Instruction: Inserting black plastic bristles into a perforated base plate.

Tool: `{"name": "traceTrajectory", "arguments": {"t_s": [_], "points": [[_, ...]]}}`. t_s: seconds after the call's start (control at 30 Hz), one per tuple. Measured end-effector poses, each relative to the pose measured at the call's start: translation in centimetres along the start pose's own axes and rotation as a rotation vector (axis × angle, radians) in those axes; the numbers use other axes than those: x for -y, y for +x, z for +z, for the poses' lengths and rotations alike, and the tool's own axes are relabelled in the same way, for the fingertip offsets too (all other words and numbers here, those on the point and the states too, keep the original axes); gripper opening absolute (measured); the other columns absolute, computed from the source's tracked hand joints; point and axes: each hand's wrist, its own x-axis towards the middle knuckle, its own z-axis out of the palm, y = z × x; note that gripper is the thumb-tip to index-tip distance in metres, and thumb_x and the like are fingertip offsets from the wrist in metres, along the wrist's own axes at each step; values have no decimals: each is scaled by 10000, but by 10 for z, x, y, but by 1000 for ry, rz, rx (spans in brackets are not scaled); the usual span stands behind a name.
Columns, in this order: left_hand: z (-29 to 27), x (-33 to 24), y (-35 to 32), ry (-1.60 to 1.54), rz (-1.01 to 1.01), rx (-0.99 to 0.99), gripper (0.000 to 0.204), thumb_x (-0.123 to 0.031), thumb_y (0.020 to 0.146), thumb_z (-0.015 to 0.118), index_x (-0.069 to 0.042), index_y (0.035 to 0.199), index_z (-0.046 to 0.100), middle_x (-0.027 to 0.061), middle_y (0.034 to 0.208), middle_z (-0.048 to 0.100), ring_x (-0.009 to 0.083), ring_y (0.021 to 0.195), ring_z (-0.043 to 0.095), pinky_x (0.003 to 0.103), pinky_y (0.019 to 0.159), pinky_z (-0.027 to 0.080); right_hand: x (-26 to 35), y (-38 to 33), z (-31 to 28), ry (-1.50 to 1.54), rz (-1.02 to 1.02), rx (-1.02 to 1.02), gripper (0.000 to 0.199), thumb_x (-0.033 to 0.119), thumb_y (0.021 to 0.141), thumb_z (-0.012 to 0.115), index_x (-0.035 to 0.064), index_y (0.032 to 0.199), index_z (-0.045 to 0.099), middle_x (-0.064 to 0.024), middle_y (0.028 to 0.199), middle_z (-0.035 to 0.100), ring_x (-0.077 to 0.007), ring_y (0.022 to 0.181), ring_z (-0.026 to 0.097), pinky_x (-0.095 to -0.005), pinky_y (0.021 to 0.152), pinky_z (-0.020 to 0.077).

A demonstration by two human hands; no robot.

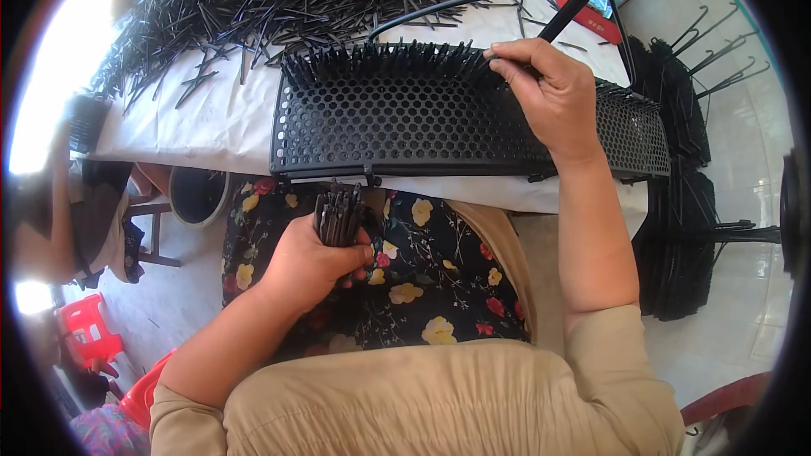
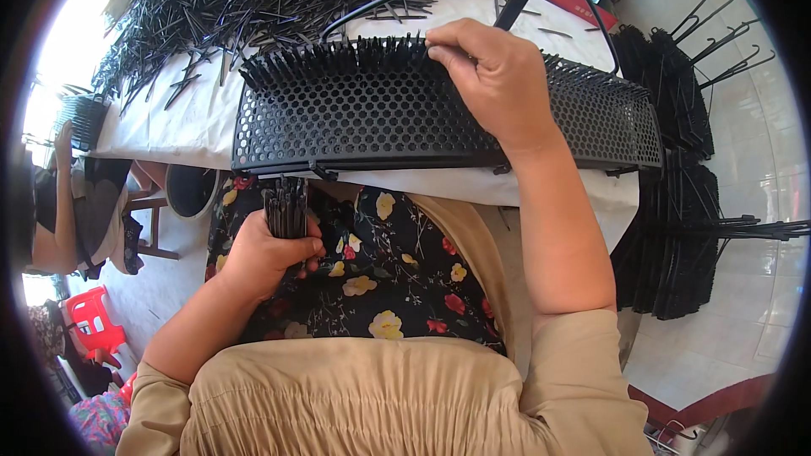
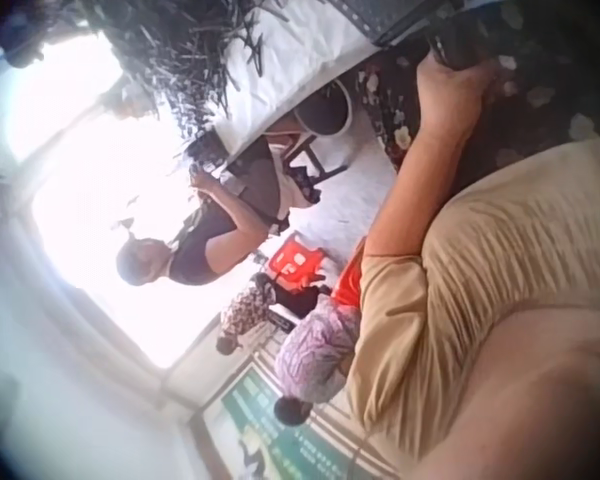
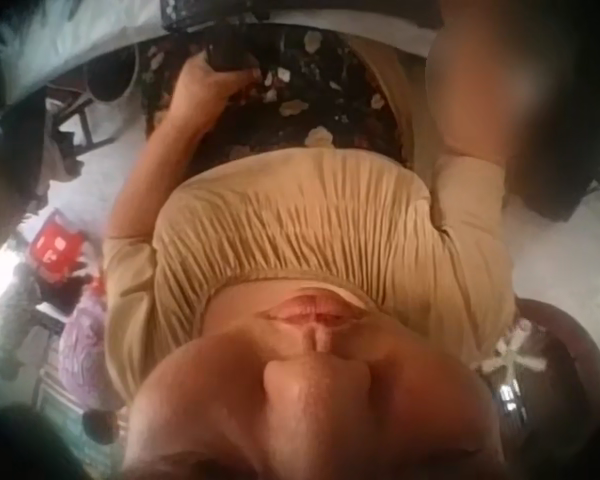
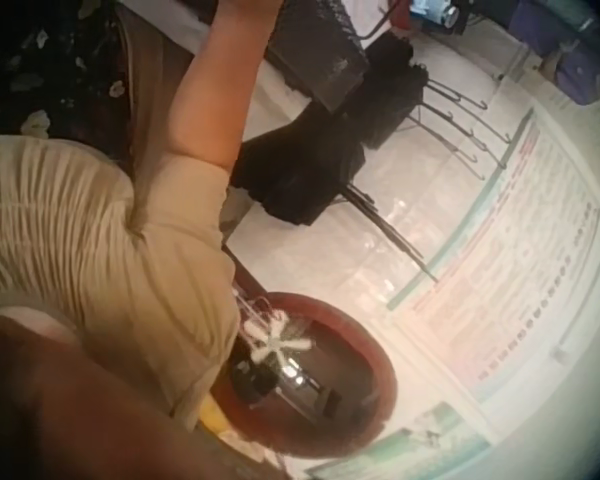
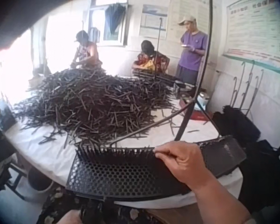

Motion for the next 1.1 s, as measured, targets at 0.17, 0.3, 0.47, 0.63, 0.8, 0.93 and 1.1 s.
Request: {"name": "traceTrajectory", "arguments": {"t_s": [0.17, 0.3, 0.47, 0.63, 0.8, 0.93, 1.1], "points": [[-1, 1, 2, -6, -4, 7, 133, 9, 783, 690, -14, 893, 621, 77, 752, 658, 147, 610, 622, 268, 516, 472, -7, 11, -4, -164, -143, 37, 158, 83, 801, 719, 77, 958, 725, -64, 854, 731, -232, 935, 690, -303, 790, 533], [-1, -1, 2, -4, -18, 10, 133, 14, 786, 686, -11, 898, 619, 79, 756, 659, 147, 610, 622, 268, 514, 472, -13, 13, -8, -252, -170, 28, 148, 121, 812, 717, 83, 952, 748, -81, 896, 737, -265, 1069, 663, -330, 874, 528], [-3, 0, 1, -20, -26, 13, 137, 8, 788, 682, -12, 906, 617, 85, 772, 662, 148, 613, 618, 268, 513, 470, -5, 10, -13, -80, 40, 105, 150, 66, 823, 716, 64, 967, 758, -107, 967, 740, -235, 1096, 657, -298, 891, 513], [-3, 1, -1, -28, -23, 7, 137, 3, 787, 686, -15, 904, 617, 84, 773, 661, 149, 612, 615, 270, 512, 469, 2, 9, -16, 44, 154, 189, 152, 69, 826, 717, 66, 972, 759, -101, 978, 741, -245, 1108, 654, -300, 919, 501], [0, 1, 4, -63, -34, 1, 139, -4, 786, 691, -14, 902, 615, 83, 772, 658, 149, 607, 610, 278, 507, 467, -17, 7, -16, -112, 118, 133, 165, 103, 841, 712, 65, 996, 752, -103, 1032, 733, -258, 1202, 598, -338, 986, 464], [3, -2, 10, -160, -29, 46, 161, -12, 798, 674, 0, 948, 618, 100, 803, 656, 177, 649, 621, 302, 544, 487, -19, 10, -25, -138, 128, 161, 183, 118, 856, 698, 60, 1025, 740, -118, 1102, 712, -266, 1237, 570, -355, 1000, 456], [-8, 10, 0, -454, -23, 152, 226, 81, 834, 591, 30, 1054, 590, 141, 909, 648, 271, 834, 658, 417, 731, 588, 26, -18, 10, -275, -259, -137, 221, -26, 784, 673, 51, 990, 692, -127, 1045, 693, -311, 995, 666, -407, 856, 548]]}}
